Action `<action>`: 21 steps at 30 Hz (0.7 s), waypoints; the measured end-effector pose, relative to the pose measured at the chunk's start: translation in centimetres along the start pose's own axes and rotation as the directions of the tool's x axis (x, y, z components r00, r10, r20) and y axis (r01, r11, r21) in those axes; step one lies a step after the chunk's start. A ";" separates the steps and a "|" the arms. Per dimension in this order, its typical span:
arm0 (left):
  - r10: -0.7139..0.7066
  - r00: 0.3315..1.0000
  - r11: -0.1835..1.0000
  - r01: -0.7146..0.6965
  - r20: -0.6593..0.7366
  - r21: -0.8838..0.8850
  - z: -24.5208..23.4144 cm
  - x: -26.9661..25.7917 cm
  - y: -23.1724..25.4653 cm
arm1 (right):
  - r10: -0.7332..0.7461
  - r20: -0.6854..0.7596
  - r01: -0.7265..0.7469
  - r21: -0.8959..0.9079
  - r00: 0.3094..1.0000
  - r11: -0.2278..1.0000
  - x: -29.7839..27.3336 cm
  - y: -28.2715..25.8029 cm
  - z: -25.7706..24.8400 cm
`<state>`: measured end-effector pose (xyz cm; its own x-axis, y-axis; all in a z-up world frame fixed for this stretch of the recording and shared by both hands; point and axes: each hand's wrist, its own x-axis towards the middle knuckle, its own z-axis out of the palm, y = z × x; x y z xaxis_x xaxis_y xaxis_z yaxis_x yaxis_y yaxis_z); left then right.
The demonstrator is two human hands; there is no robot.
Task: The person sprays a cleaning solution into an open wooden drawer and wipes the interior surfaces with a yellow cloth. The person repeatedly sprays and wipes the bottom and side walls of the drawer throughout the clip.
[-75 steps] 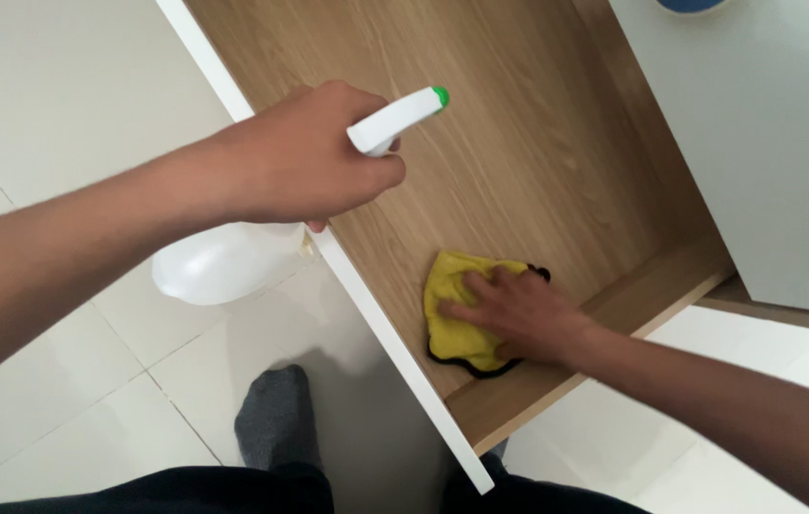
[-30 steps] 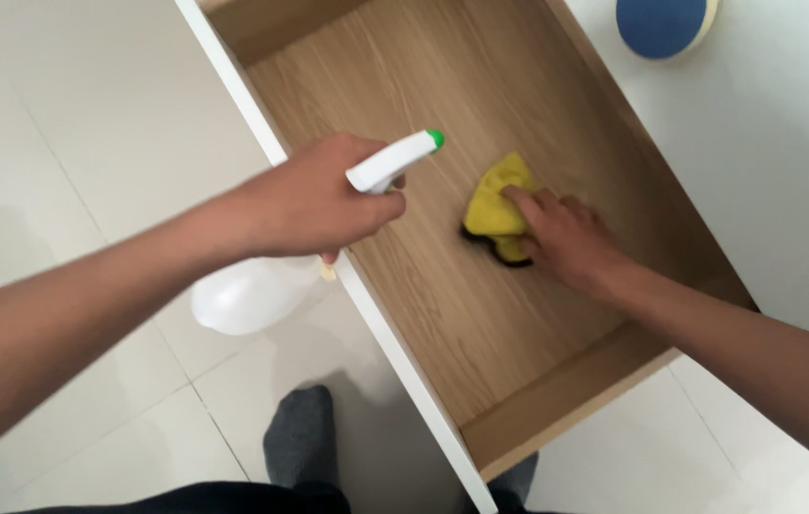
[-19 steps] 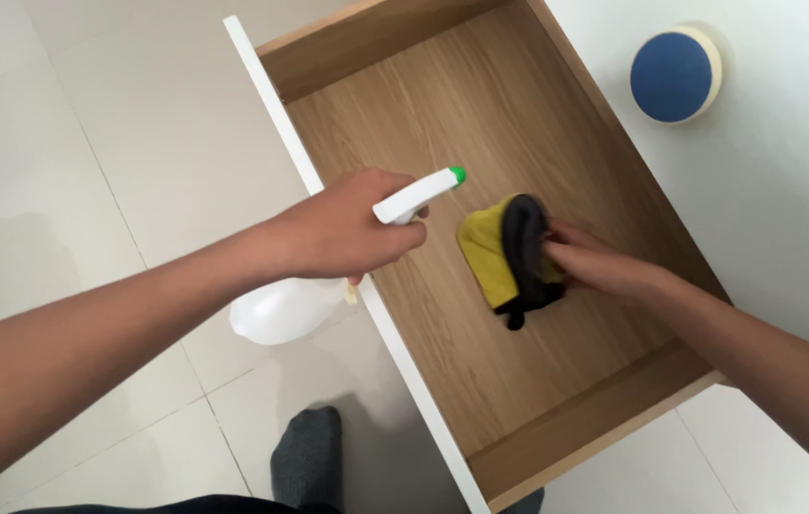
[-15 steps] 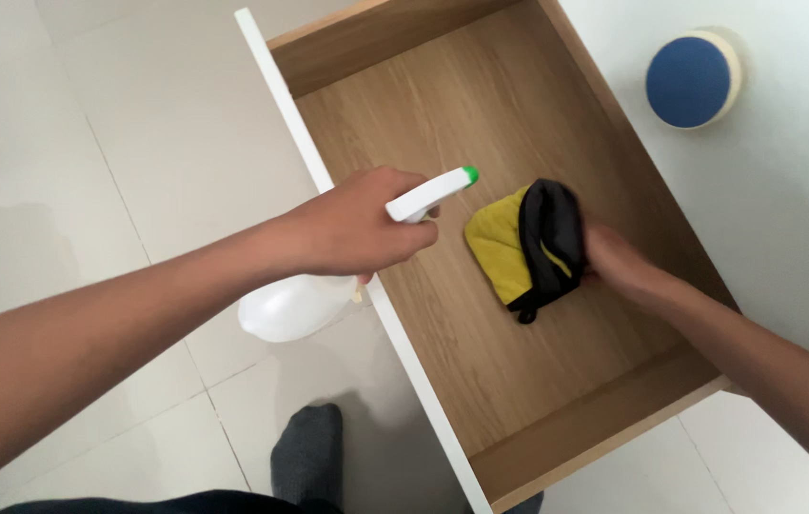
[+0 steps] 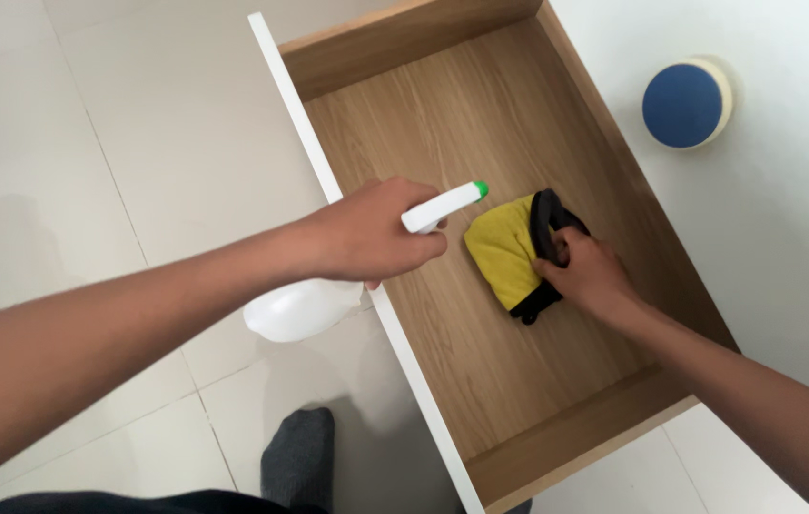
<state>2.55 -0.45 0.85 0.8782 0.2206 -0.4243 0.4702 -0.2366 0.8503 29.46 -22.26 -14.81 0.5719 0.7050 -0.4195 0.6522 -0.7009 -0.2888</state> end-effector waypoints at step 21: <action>0.189 0.979 0.981 -0.183 -0.083 0.067 -1.4 -1.1 0.4 | 0.119 0.317 -0.336 0.917 0.941 0.215 -5.2 -12.5 -12.3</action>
<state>1.61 0.55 2.14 0.9408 0.2497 -0.2291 0.3061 -0.3358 0.8908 24.45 -15.81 1.61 0.4582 0.5459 -0.7015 -0.5084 -0.4864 -0.7106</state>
